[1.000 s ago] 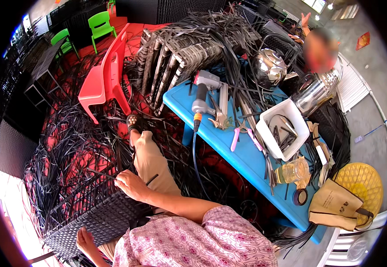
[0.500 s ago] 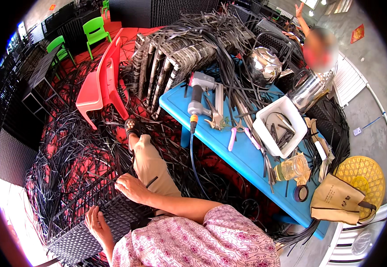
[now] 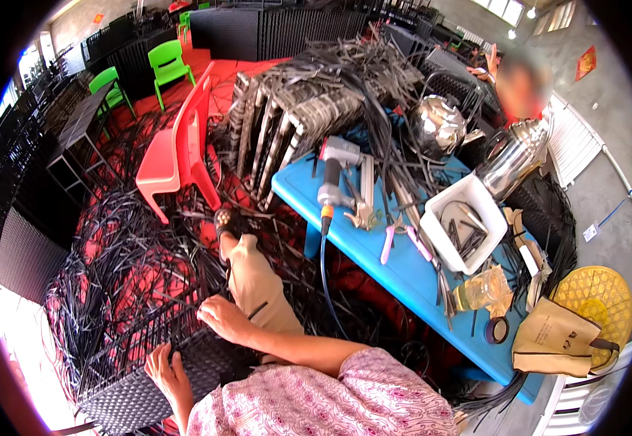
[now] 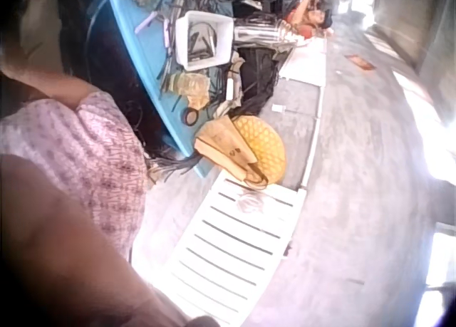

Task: The person sits on the floor and weaves a black plastic basket by hand, interlacing thin black strips through the basket's frame. They repeatedly pull, tuck, and adjust the strips to tighten the weave and maintain the basket's shape.

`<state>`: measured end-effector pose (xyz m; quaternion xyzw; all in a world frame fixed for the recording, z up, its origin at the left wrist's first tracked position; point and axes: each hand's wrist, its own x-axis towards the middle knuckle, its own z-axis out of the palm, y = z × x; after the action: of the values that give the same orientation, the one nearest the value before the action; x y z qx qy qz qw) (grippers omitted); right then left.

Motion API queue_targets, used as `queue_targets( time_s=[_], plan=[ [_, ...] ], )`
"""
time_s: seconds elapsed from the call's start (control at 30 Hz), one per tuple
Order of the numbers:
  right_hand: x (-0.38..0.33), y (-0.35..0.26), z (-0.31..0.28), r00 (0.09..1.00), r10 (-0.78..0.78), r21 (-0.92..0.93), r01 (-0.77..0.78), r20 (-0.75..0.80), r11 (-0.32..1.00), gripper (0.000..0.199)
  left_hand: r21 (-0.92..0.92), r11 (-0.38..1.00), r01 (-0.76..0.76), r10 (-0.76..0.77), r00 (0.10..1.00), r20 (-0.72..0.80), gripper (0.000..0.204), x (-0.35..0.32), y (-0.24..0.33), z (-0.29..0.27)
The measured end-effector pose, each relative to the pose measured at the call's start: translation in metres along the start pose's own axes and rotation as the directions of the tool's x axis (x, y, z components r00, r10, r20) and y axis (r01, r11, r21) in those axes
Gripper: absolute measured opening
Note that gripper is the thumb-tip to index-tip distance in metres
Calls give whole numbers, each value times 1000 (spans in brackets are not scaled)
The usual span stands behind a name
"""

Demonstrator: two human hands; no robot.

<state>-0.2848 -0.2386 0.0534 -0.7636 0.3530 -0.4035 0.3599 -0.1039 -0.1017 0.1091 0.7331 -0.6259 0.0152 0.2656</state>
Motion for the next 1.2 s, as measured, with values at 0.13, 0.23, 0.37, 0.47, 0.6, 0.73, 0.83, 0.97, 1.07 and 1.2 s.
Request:
queue_targets(
  time_s=[0.13, 0.23, 0.37, 0.47, 0.6, 0.73, 0.83, 0.97, 1.07, 1.2],
  plan=[
    [0, -2, 7, 999, -7, 19, 6, 45, 1000, 25, 11, 998, 69, -69, 997, 15, 24, 3, 1, -11],
    [-5, 3, 7, 999, 42, 42, -43, 26, 998, 27, -15, 1000, 19, -19, 1000, -14, 25, 8, 1, 4],
    [-9, -2, 9, 998, 44, 58, -46, 33, 997, 26, 16, 1000, 11, -12, 1000, 10, 26, 3, 0, -1],
    [1, 0, 3, 999, 11, 26, -12, 33, 1000, 23, 31, 1000, 5, -6, 1000, 14, 26, 8, 4, 2],
    [-1, 0, 5, 999, 18, 22, -18, 43, 1000, 22, 48, 999, 0, 0, 1000, 4, 27, 3, 2, 3],
    [-3, -1, 4, 999, 20, 40, -22, 29, 999, 22, 42, 999, -10, 10, 1000, -1, 27, 4, 4, 4],
    [-3, 0, 5, 1000, 17, 43, -18, 21, 999, 23, 47, 999, -13, 13, 1000, -7, 27, 3, 3, 5],
    [-2, -1, 4, 999, 25, 54, -26, 21, 998, 24, 45, 999, -2, 2, 1000, -3, 27, 2, 1, 7],
    [-4, 0, 3, 998, 53, 64, -54, 16, 996, 24, 45, 999, -4, 4, 1000, 2, 27, 2, 2, 8],
    [-3, 1, 8, 999, 51, 73, -52, 15, 996, 25, 59, 998, -3, 3, 1000, -4, 28, 2, 2, 5]
  ],
)
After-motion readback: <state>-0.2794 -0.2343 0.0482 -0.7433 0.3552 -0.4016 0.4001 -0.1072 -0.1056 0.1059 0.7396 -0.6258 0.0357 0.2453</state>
